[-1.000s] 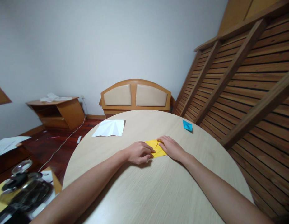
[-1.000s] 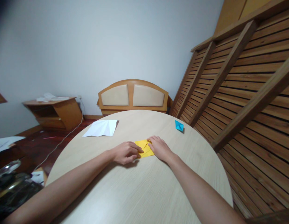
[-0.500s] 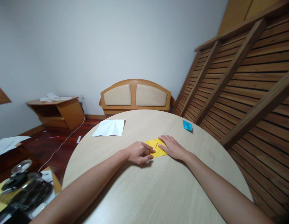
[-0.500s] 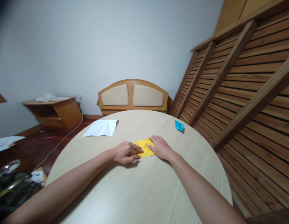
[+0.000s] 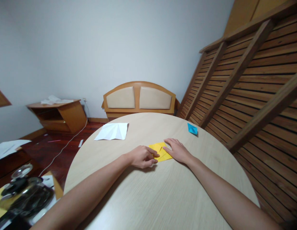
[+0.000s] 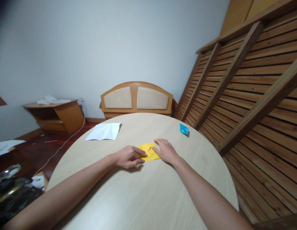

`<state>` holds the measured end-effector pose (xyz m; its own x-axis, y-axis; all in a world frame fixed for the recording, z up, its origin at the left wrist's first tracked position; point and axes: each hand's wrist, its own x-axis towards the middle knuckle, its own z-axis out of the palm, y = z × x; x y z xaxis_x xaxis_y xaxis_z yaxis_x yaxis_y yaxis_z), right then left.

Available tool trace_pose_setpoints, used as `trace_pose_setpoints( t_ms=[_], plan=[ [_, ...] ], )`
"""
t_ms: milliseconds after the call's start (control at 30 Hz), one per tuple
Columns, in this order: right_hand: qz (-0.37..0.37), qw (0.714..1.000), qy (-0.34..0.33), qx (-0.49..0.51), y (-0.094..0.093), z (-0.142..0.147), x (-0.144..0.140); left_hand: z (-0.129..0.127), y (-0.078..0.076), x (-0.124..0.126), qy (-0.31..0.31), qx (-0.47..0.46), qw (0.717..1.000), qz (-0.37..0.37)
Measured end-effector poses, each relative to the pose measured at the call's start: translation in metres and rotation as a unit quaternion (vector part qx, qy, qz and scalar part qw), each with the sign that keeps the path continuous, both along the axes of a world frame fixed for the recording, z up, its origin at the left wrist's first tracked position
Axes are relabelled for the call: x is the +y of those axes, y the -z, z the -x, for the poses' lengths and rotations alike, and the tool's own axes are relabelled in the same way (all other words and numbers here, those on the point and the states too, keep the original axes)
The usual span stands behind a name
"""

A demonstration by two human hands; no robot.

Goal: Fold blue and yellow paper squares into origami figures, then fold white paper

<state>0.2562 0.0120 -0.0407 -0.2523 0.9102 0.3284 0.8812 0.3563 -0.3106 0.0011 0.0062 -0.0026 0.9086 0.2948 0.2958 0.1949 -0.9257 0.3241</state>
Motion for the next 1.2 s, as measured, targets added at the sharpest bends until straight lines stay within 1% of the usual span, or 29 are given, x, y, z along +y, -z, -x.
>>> trace_pose_setpoints(
  t_ms=[300,500,667,933,1000,1200],
  plan=[
    [0.008,0.998,0.057,0.020,0.003,0.009,0.003,0.000,-0.001,0.000,-0.001,0.001,1.000,0.010],
    [0.010,0.998,0.052,0.024,0.006,0.007,0.007,0.001,-0.002,-0.001,-0.007,0.005,1.000,0.013],
    [0.003,0.997,0.068,0.036,0.007,0.008,0.008,0.000,-0.002,-0.001,-0.007,0.004,1.000,0.017],
    [-0.010,0.995,0.090,0.039,0.004,0.012,0.005,-0.002,-0.002,-0.002,-0.013,0.018,1.000,-0.001],
    [-0.010,0.995,0.086,0.040,0.004,0.010,0.005,-0.002,-0.002,-0.002,-0.012,0.018,1.000,0.000],
    [0.002,0.998,0.045,0.039,0.003,0.002,0.007,-0.002,-0.003,-0.003,-0.012,0.017,1.000,0.004]
  ],
)
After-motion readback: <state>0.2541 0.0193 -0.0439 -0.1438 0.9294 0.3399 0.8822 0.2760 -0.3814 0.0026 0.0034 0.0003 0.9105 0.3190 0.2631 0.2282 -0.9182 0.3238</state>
